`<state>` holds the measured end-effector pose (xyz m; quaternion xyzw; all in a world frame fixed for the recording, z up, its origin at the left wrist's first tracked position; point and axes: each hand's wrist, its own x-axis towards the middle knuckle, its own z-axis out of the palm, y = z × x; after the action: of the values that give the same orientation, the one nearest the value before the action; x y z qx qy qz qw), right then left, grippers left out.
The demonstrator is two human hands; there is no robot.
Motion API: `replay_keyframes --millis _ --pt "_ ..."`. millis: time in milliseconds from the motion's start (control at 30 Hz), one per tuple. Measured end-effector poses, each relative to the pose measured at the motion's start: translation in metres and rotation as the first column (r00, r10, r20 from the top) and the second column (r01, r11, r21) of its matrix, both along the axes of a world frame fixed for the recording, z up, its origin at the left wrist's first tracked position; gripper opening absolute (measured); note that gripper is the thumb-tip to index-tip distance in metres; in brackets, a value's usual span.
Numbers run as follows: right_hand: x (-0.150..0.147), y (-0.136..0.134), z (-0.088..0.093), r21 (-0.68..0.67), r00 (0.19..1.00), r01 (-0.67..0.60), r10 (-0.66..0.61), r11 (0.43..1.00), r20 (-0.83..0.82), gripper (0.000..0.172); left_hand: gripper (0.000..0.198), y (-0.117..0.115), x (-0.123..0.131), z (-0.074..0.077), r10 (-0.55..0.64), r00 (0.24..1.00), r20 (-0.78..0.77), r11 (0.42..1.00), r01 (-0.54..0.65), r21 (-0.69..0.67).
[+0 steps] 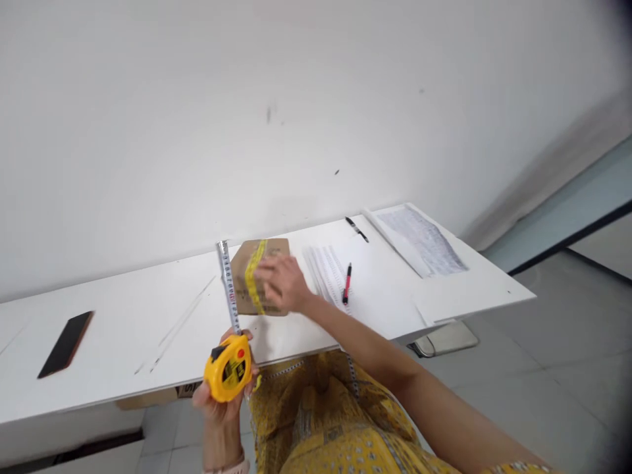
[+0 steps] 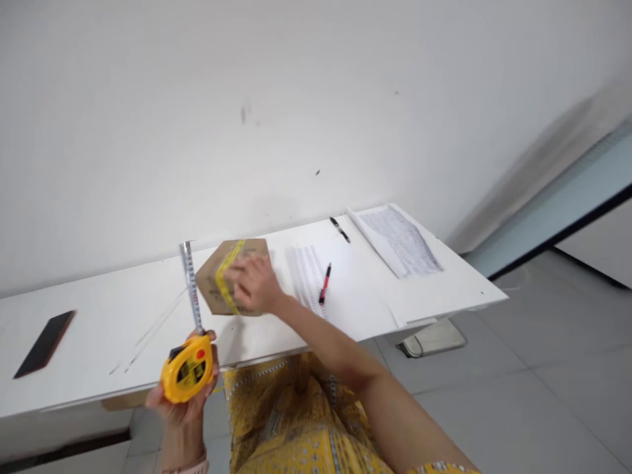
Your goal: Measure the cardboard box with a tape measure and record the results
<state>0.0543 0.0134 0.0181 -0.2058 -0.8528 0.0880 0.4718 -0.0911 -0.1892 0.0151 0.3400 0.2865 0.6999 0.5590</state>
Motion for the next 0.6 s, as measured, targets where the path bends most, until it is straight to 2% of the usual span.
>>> replay_keyframes --millis 67,100,167,267,333,433,533,600 --pt "0.006 -0.028 -0.010 0.009 0.997 -0.078 0.078 0.997 0.015 0.032 0.083 -0.014 -0.004 0.002 -0.005 0.995 -0.099 1.000 0.002 -0.027" --pt "0.012 -0.041 -0.012 -0.040 0.996 -0.094 0.093 0.995 -0.014 0.033 0.088 -0.021 -0.004 0.003 -0.031 0.987 -0.155 0.998 0.022 -0.057" --pt "0.031 -0.058 -0.006 -0.229 0.983 -0.113 0.075 0.967 -0.169 0.036 0.094 -0.031 0.000 0.003 -0.113 0.957 -0.266 0.987 0.076 -0.145" --pt "0.076 -0.069 0.016 -0.521 0.895 -0.181 -0.079 0.834 -0.438 0.046 0.092 -0.036 0.017 0.006 -0.250 0.871 -0.423 0.954 0.146 -0.263" --pt "0.110 -0.072 0.029 -0.618 0.853 -0.201 -0.175 0.760 -0.492 0.044 0.086 -0.032 0.034 0.008 -0.364 0.780 -0.509 0.923 0.229 -0.309" --pt "0.151 -0.081 0.033 -0.700 0.815 -0.118 -0.334 0.704 -0.474 0.033 0.082 -0.015 0.058 0.013 -0.527 0.632 -0.568 0.850 0.396 -0.349" --pt "0.167 -0.102 0.017 -0.728 0.822 -0.011 -0.409 0.685 -0.397 0.032 0.088 0.005 0.079 0.019 -0.596 0.587 -0.548 0.803 0.459 -0.381" --pt "0.166 -0.119 0.001 -0.693 0.872 0.024 -0.354 0.721 -0.338 0.028 0.094 0.017 0.091 0.025 -0.611 0.588 -0.530 0.791 0.468 -0.393"
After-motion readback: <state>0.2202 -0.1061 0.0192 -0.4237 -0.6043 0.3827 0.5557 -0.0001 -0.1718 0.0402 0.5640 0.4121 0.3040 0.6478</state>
